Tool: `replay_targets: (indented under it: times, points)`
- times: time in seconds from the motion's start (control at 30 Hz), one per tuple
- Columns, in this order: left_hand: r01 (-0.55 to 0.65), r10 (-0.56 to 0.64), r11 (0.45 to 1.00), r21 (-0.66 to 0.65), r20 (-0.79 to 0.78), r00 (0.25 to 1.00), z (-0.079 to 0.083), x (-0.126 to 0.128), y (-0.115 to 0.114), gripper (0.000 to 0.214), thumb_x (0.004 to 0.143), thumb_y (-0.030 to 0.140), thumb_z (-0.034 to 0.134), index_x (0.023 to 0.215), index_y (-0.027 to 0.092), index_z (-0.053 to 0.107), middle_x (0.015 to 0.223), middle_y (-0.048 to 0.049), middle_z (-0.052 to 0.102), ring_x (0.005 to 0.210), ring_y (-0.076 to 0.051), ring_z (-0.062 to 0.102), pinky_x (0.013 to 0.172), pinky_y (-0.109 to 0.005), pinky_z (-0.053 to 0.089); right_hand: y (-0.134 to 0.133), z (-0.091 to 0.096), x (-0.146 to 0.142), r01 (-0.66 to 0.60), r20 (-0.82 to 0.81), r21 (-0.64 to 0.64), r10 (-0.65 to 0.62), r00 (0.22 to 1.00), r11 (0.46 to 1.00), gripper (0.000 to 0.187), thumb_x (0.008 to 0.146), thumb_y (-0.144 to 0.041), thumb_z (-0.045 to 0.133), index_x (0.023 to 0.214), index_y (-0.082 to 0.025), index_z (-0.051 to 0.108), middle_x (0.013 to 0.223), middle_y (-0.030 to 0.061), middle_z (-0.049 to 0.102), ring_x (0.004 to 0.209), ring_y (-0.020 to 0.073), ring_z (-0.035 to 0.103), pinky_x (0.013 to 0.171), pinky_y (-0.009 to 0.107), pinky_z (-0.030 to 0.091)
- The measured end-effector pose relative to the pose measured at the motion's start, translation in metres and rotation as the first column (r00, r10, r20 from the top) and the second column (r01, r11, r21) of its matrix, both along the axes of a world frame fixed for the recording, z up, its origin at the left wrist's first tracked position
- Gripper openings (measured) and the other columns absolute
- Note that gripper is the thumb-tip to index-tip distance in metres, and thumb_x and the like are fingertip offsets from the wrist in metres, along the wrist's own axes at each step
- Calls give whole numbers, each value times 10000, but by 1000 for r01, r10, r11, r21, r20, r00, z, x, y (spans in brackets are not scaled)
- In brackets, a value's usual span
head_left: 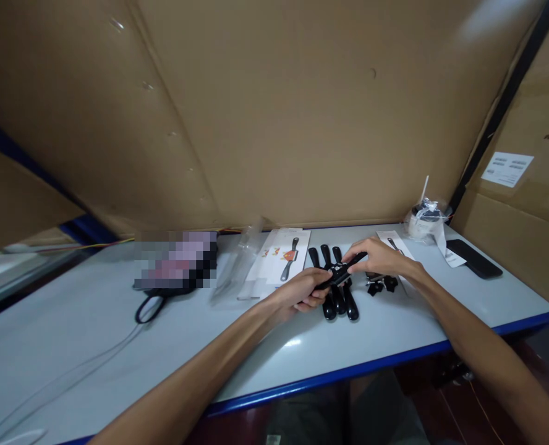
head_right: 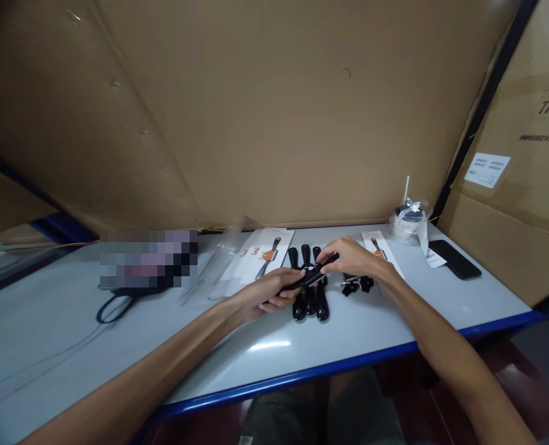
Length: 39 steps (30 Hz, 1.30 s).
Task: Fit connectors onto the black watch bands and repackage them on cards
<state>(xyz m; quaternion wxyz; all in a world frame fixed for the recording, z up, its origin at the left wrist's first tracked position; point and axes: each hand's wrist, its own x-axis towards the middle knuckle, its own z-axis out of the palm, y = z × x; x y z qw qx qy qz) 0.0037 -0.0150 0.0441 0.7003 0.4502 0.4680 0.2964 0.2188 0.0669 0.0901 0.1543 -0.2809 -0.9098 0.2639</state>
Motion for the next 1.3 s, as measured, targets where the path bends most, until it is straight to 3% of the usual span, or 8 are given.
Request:
replay_targets:
  times: [0.43, 0.73, 0.8, 0.97, 1.1, 1.3]
  points:
    - [-27, 29, 999, -30, 64, 998, 1, -1, 2, 247, 1007, 331, 397, 971, 152, 561, 516, 104, 278, 398, -53, 75, 326, -142, 90, 6, -9, 0, 4, -51, 69, 0, 999, 998, 84, 813, -213, 759, 892, -213, 788, 916, 14, 768, 875, 183, 669, 809, 295, 447]
    - [-33, 32, 999, 18, 36, 999, -2, 1, 1, 219, 956, 378, 524, 916, 164, 547, 528, 107, 291, 402, -42, 92, 337, -149, 68, 6, -7, 1, 1, -43, 62, 1, 999, 998, 91, 816, -215, 757, 900, -229, 791, 936, 19, 772, 888, 188, 681, 817, 312, 470]
    - [-37, 36, 999, 28, 10, 999, -1, 1, 0, 243, 936, 411, 559, 877, 178, 522, 528, 107, 300, 401, -38, 102, 341, -150, 74, 5, -6, 1, -7, -39, 37, 9, 999, 999, 159, 806, -206, 757, 958, -229, 796, 972, 26, 774, 916, 193, 688, 838, 318, 481]
    - [-14, 18, 999, 40, -117, 993, 5, -1, -1, 328, 932, 460, 549, 756, 208, 433, 509, 98, 322, 388, -34, 131, 345, -155, 68, 7, -9, 3, -50, 22, -24, 51, 998, 998, 528, 744, -219, 806, 1263, -289, 735, 1148, 42, 759, 1029, 228, 688, 893, 349, 491]
    - [-2, 15, 996, 85, -157, 987, 8, -4, -1, 358, 926, 483, 552, 733, 217, 409, 492, 101, 312, 382, -38, 131, 347, -165, 70, 7, -10, 2, -79, 16, -3, 79, 997, 997, 494, 762, -219, 784, 1243, -327, 747, 1178, 24, 758, 1087, 234, 680, 926, 354, 482]
    - [27, -3, 991, 131, -175, 985, 8, -8, 0, 399, 873, 533, 619, 735, 221, 411, 502, 101, 317, 391, -41, 157, 359, -169, 83, 5, -9, 0, -58, -13, -26, 57, 998, 998, 449, 775, -234, 777, 1221, -272, 757, 1091, 26, 779, 980, 215, 688, 856, 335, 477]
